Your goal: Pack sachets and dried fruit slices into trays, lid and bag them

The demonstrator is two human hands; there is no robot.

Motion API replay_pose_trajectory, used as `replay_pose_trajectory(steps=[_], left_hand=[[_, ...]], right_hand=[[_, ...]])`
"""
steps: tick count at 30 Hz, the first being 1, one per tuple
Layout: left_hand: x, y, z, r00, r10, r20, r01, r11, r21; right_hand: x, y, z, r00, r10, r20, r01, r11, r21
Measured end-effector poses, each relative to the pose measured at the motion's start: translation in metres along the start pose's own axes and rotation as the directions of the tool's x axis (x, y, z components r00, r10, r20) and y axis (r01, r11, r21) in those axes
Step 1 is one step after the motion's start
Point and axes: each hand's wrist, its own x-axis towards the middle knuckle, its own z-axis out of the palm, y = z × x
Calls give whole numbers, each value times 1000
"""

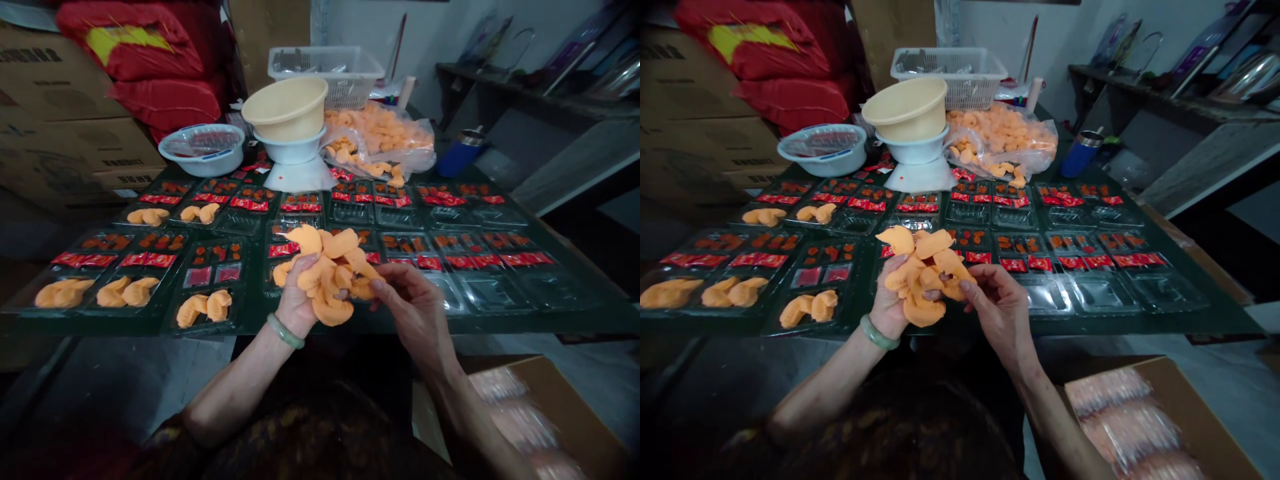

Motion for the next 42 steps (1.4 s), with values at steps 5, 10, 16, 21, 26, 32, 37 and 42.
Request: replay_pose_trajectory(steps=[5, 10, 16, 21, 26, 32, 37, 42], left_hand=[[3, 2, -2, 998, 29, 59, -31, 999, 26], [7, 3, -7, 998, -59, 37, 56, 995, 81], [12, 9, -16, 980, -131, 147, 121, 990, 77], [23, 17, -12, 978, -40, 204, 37, 999, 17], [32, 20, -3, 966, 130, 223, -130, 991, -17], [31, 36, 4, 954, 203, 218, -185, 978, -99], [29, 44, 1, 944, 254, 210, -242, 967, -85], [28, 32, 4, 955, 230, 189, -224, 973, -53]], right_hand=[[2, -1, -12, 991, 23, 130, -13, 997, -81], [20, -18, -21, 941, 24, 338, 105, 928, -357], [50, -37, -15, 846, 93, 525, 205, 852, -482], [86, -48, -11, 795, 110, 597, 267, 820, -507], [96, -56, -15, 780, 90, 619, 176, 918, -356], [59, -31, -31, 961, 132, 241, -53, 949, -309], [26, 30, -20, 970, -43, -241, -88, 858, -506], [16, 65, -2, 968, -238, -73, 11, 334, -942]])
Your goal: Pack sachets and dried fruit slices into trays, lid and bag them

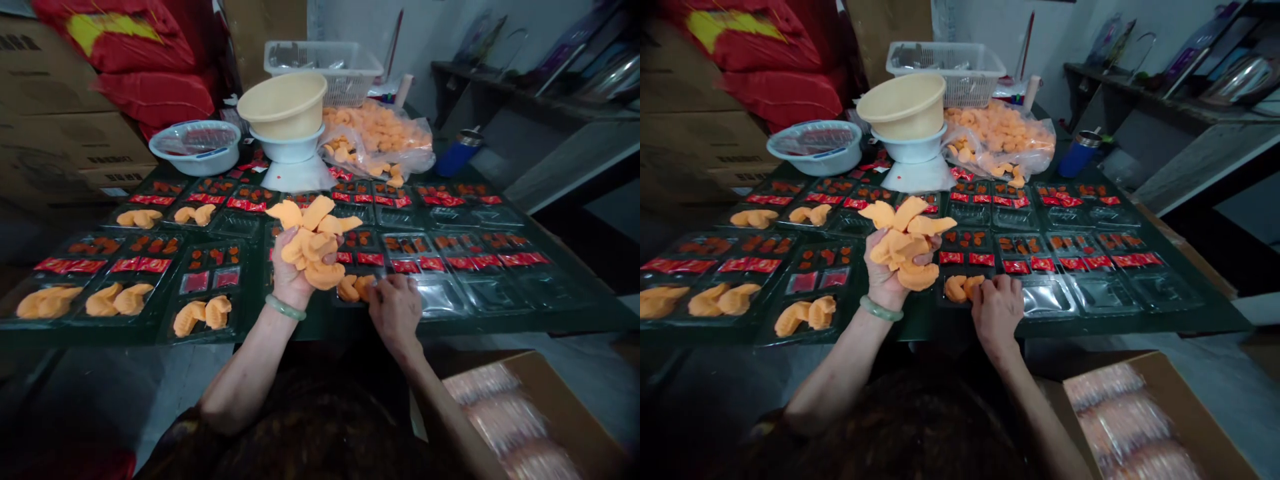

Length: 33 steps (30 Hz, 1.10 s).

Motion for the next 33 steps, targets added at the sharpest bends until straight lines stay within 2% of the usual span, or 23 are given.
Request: replay_pose_trajectory(steps=[2, 3, 5, 6, 8, 9, 11, 13, 16, 19, 22, 24, 26, 28, 29, 30, 31, 32, 33], left_hand=[[-4, -8, 1, 999, -29, -35, 30, 999, 32], [-6, -12, 1, 998, -50, -46, 52, 998, 44], [-11, -22, 1, 994, -99, -41, 101, 993, 58], [-13, -27, 0, 992, -127, -24, 128, 990, 64], [-17, -37, 0, 983, -186, 13, 184, 980, 81], [-18, -42, 0, 977, -210, 21, 208, 974, 87], [-20, -48, 1, 968, -251, 10, 249, 964, 88], [-20, -50, 2, 958, -287, -17, 288, 954, 90], [-19, -50, 5, 954, -298, -33, 300, 950, 86], [-19, -52, 9, 957, -284, -59, 288, 953, 97], [-20, -62, 14, 944, -320, -85, 329, 934, 138], [-21, -71, 18, 937, -345, -60, 350, 925, 146], [-21, -81, 22, 930, -367, -18, 366, 918, 155], [-19, -90, 24, 921, -390, 11, 383, 908, 171], [-18, -94, 24, 915, -404, 15, 395, 901, 179], [-17, -98, 24, 911, -413, 11, 404, 896, 183], [-15, -102, 24, 907, -421, 2, 414, 892, 184], [-14, -106, 23, 904, -428, -17, 423, 888, 182], [-13, -110, 23, 900, -435, -41, 435, 883, 179]], right_hand=[[1, -1, -3, 996, -84, 22, 85, 994, -64], [2, -2, -8, 996, -92, 20, 92, 996, -8], [6, -5, -22, 997, -75, -17, 77, 960, 268], [8, -8, -31, 998, -63, -31, 70, 891, 448], [12, -14, -48, 998, -66, -15, 56, 681, 730], [13, -17, -55, 997, -79, -1, 48, 591, 806], [16, -18, -67, 997, -83, 10, 34, 514, 857], [17, -8, -77, 1000, -7, -28, 27, 517, 856], [20, 29, -91, 997, 76, -11, -31, 536, 844], [29, 76, -97, 986, 36, 162, -150, 610, 778], [42, 108, -85, 945, -68, 320, -181, 705, 685], [49, 112, -70, 901, -186, 393, -101, 790, 605], [52, 107, -56, 871, -282, 403, 83, 892, 445], [50, 97, -50, 899, -300, 320, 239, 947, 217], [48, 92, -51, 927, -285, 245, 257, 956, 140], [45, 88, -55, 954, -252, 161, 232, 964, 133], [42, 86, -61, 974, -204, 99, 180, 961, 212], [38, 84, -69, 984, -160, 77, 123, 928, 353], [35, 82, -78, 986, -135, 94, 69, 858, 509]])
